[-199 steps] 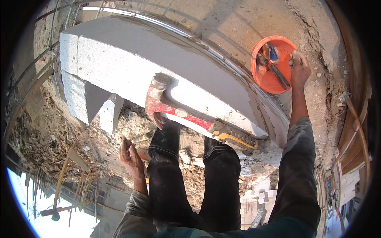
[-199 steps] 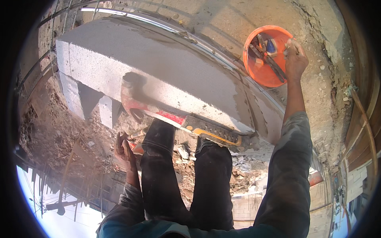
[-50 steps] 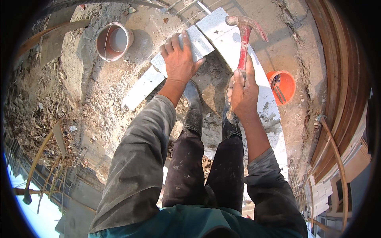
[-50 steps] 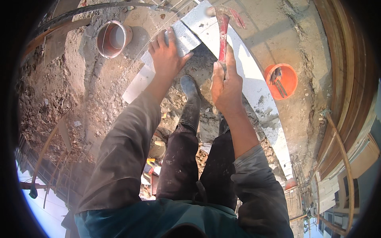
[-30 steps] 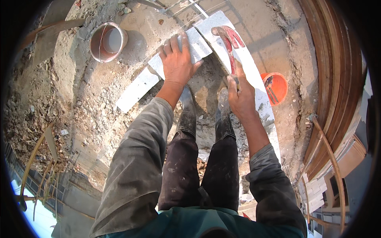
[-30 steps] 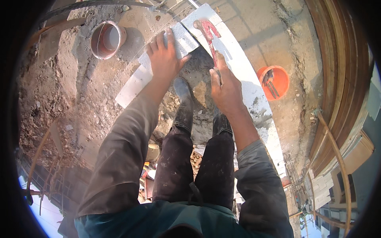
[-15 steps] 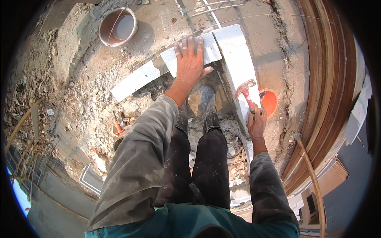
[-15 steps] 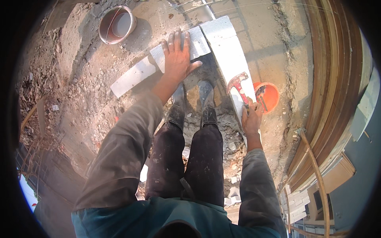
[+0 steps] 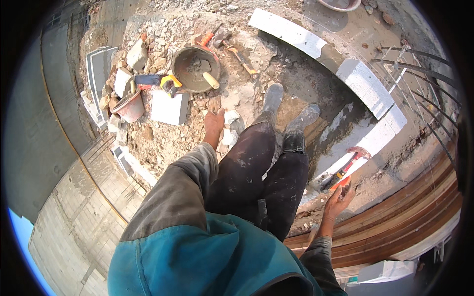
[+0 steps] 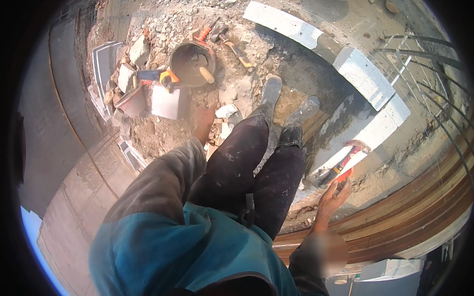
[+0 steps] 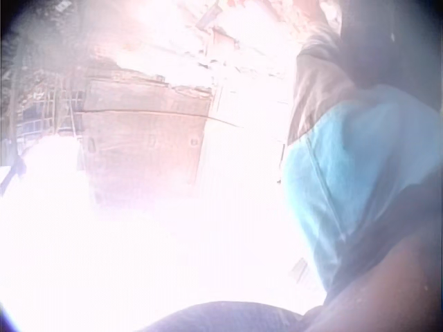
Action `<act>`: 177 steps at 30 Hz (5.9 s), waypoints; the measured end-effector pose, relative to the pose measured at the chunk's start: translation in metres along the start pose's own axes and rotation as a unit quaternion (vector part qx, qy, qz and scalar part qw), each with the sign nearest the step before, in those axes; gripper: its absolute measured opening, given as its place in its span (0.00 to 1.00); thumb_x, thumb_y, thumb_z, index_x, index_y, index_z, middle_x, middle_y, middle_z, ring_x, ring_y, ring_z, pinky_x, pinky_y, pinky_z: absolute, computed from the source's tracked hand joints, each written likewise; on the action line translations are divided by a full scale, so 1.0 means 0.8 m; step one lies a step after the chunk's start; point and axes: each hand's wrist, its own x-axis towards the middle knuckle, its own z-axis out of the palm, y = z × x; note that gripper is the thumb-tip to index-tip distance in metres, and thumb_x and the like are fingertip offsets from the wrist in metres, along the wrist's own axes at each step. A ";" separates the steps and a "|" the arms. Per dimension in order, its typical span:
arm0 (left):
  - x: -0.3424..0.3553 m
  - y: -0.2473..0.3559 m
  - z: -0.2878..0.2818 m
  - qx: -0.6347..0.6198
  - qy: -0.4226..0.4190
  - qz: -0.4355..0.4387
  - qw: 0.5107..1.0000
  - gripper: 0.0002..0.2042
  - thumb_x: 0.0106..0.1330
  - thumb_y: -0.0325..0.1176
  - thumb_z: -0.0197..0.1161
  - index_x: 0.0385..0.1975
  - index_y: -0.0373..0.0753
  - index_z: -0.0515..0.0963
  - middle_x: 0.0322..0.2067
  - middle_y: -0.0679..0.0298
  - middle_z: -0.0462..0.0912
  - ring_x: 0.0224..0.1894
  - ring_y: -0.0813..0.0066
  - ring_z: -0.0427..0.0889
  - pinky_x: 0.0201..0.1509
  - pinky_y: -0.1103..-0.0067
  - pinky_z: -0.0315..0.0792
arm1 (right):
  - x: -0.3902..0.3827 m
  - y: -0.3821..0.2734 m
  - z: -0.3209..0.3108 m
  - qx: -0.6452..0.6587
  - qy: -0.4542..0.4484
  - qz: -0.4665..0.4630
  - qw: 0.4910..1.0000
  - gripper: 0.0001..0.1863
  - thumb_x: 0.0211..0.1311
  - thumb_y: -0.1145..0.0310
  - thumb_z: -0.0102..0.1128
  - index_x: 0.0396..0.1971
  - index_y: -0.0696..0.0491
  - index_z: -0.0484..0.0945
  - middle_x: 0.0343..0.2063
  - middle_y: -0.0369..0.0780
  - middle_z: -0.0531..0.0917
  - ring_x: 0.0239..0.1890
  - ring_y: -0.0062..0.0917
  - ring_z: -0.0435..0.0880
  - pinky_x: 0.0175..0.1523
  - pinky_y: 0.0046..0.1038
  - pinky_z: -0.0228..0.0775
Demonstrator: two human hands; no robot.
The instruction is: The person scoops mortar from a bucket with a trowel and spreads it onto a low wall. They then pick up a white block, place it on the mortar, and tap it into position with a hammer. The person repeats this process, adding more mortar and blocks to extend the wall.
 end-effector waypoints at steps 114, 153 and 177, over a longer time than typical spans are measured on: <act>-0.309 0.177 -0.337 -0.334 -0.189 0.406 0.830 0.24 0.53 0.19 0.51 0.54 0.25 0.69 0.38 0.59 0.77 0.35 0.75 0.75 0.42 0.81 0.71 | -0.089 -0.347 -0.202 -0.129 -0.164 -0.205 0.956 0.18 0.59 0.62 0.57 0.39 0.61 0.68 0.32 0.55 0.80 0.36 0.50 0.82 0.41 0.47 0.72; -0.209 0.350 -0.173 -0.219 -0.308 0.368 0.850 0.13 0.53 0.22 0.53 0.39 0.30 0.76 0.31 0.63 0.79 0.31 0.76 0.76 0.36 0.79 0.71 | -0.013 -0.123 -0.081 0.648 -0.203 0.151 0.719 0.28 0.60 0.57 0.56 0.54 0.62 0.74 0.20 0.40 0.80 0.12 0.18 0.72 0.16 0.19 0.63; -0.081 0.225 -0.137 -0.289 -0.225 0.159 0.917 0.15 0.57 0.18 0.49 0.45 0.33 0.72 0.33 0.66 0.75 0.30 0.78 0.76 0.36 0.77 0.77 | 0.150 -0.113 0.116 0.128 0.273 0.068 0.951 0.31 0.57 0.71 0.62 0.63 0.48 0.68 0.45 0.52 0.79 0.44 0.49 0.80 0.49 0.42 0.73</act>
